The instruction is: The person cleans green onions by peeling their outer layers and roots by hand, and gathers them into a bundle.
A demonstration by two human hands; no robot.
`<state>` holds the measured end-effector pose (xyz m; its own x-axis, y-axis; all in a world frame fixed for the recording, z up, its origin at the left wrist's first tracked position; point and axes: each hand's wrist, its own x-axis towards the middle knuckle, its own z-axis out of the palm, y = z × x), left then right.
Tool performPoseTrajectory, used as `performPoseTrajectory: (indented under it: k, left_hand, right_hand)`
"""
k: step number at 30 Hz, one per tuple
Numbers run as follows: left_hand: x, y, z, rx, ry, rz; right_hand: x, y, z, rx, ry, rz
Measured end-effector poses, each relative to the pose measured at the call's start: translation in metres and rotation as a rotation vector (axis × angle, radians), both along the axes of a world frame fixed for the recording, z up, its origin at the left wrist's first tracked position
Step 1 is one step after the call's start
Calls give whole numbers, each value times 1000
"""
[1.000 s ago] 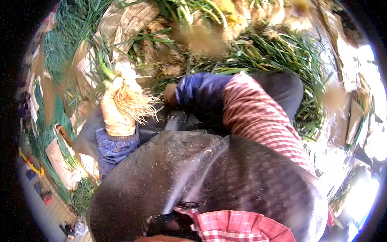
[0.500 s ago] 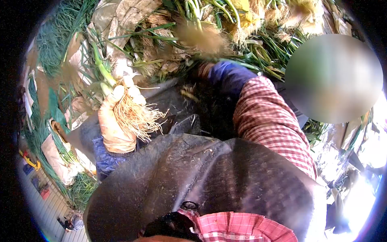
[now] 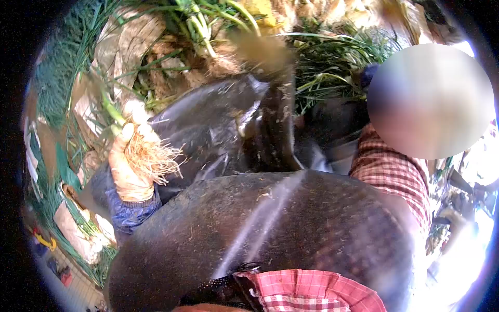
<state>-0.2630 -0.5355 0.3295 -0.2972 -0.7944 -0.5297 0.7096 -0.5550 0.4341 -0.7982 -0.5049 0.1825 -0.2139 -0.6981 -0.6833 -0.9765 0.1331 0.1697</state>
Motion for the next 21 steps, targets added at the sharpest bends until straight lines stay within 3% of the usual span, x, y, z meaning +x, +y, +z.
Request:
performPoseTrajectory:
  k: [1, 2, 7, 13, 17, 20, 21]
  left_hand:
    - [-5, 0, -2, -3, -91, 130]
    - [-1, -1, -2, -61, 13, 15]
    - [2, 2, 0, -114, 65, -91]
    - [-1, 4, -13, -239, 61, -84]
    - [5, 8, -20, -96, -167, 0]
    - [5, 13, -18, -189, -82, -20]
    - [2, 15, -15, -226, -89, -31]
  right_hand:
    - [-6, 18, 2, -1, -8, -62]
    - [-11, 38, 3, -2, -18, -125]
    - [-16, 130, -1, -5, -44, -414]
    - [-12, 183, -9, -32, -109, -599]
    - [-55, 161, -29, -36, -234, -480]
    - [-75, 118, -24, -12, -407, -358]
    - [-74, 90, -5, -98, -283, -67]
